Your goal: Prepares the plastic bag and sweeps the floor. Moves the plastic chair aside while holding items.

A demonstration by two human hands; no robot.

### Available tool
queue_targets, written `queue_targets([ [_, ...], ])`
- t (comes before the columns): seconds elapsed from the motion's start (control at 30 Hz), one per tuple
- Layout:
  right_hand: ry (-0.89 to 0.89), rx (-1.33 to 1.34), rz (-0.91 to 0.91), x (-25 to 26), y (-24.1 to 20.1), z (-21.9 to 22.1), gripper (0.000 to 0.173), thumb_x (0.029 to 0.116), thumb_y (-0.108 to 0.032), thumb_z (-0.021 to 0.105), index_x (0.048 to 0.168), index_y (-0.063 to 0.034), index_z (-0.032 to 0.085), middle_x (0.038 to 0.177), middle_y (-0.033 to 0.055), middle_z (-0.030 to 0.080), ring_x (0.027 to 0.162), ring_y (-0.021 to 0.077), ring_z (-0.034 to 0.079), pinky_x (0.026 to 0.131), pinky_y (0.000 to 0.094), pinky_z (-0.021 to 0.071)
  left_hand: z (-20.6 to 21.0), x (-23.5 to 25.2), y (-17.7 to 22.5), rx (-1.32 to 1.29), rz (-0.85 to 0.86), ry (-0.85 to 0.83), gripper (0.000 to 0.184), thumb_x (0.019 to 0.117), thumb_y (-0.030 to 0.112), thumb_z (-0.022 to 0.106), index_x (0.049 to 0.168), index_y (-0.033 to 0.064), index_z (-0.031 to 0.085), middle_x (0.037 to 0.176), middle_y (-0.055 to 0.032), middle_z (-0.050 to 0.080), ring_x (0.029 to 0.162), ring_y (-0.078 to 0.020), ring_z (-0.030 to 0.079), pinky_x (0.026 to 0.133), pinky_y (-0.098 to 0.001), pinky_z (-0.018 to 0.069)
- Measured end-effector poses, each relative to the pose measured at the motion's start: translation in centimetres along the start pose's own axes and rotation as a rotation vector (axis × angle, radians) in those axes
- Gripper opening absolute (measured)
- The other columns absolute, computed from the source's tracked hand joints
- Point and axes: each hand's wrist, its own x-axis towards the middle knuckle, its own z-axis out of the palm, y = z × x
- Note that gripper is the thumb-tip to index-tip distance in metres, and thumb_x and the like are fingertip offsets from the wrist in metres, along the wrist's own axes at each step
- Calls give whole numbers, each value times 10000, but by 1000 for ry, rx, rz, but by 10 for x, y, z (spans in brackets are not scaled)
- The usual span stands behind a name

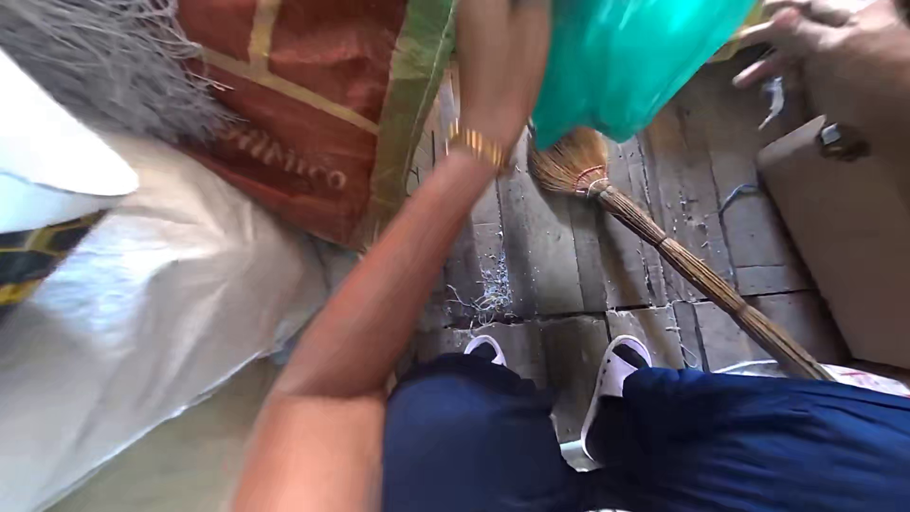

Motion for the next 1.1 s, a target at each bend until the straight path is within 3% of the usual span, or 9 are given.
queue_targets([
  [0.1, -15, 37, -38, 15, -15, 49, 449, 1092, -308, 484, 1446, -34, 513, 1359, 138, 597, 1061, 147, 659, 914, 313, 555, 21, -73, -81, 86, -354, -134, 448, 1009, 57, 549, 1421, -100, 467, 1290, -252, 639, 1216, -274, 637, 1072, -429, 494],
  [0.27, 72, -23, -27, 7, 17, 156, 604, 1034, -294, 603, 1519, 20, 428, 1439, 266, 549, 1215, 362, 620, 1031, 480, 500, 20, -142, -177, 301, -832, -437, 364, 995, 88, 567, 1284, -133, 550, 1216, -337, 628, 1180, -458, 613, 1023, -614, 458],
  [0.37, 166, -220, -356, -22, 37, 219, 473, 988, -238, 653, 1351, 60, 599, 1329, 292, 611, 1252, 428, 587, 1085, 552, 446, 16, -142, -192, 329, -881, -410, 408, 1007, 135, 583, 1314, -128, 527, 1227, -333, 627, 1184, -459, 612, 1028, -611, 457],
  [0.47, -60, -349, -736, -34, 65, 264, 450, 907, -258, 756, 1293, -40, 680, 1316, 215, 660, 1253, 433, 593, 1054, 616, 445, 10, -134, -194, 371, -862, -430, 454, 991, 199, 638, 1325, -87, 526, 1231, -313, 633, 1186, -453, 616, 1018, -617, 467],
  [0.57, -466, -584, -506, -37, 75, 275, 771, 876, -310, 814, 1530, -82, 475, 1423, 230, 589, 1345, 449, 517, 1101, 639, 373, 5, -130, -200, 359, -833, -387, 540, 949, 207, 713, 1377, -56, 515, 1266, -281, 639, 1217, -420, 615, 1050, -595, 466],
  [0.7, -787, -762, -109, -30, 76, 263, 622, 857, -144, 799, 1431, -45, 583, 1422, 240, 583, 1392, 459, 458, 1132, 668, 319, -7, -126, -198, 323, -826, -383, 553, 920, 160, 721, 1392, -35, 510, 1253, -283, 642, 1198, -433, 618, 1027, -607, 473],
  [0.87, -867, -936, 84, -20, 33, 246, 603, 858, -122, 777, 1421, -35, 577, 1341, 273, 618, 1293, 475, 544, 1071, 688, 366, -16, -115, -194, 74, -885, -192, 472, 1014, 251, 575, 1410, 3, 505, 1230, -203, 622, 931, -251, 580, 793, -424, 474],
  [1.0, -903, -850, 113, -8, 24, 235, 666, 859, -226, 833, 1445, -56, 567, 1351, 278, 613, 1281, 494, 554, 1046, 716, 391, -16, -107, -187, 109, -809, -123, 517, 1034, 358, 598, 1383, -18, 538, 1285, -234, 631, 1177, -328, 620, 1024, -501, 476],
  [1.1, -841, -670, 62, 5, 26, 232, 717, 868, -290, 843, 1479, -67, 542, 1342, 285, 619, 1270, 502, 564, 1043, 726, 407, -14, -101, -185, 230, -707, -113, 438, 1031, 326, 598, 1330, 6, 602, 1221, -195, 678, 1158, -327, 640, 1015, -537, 476],
])
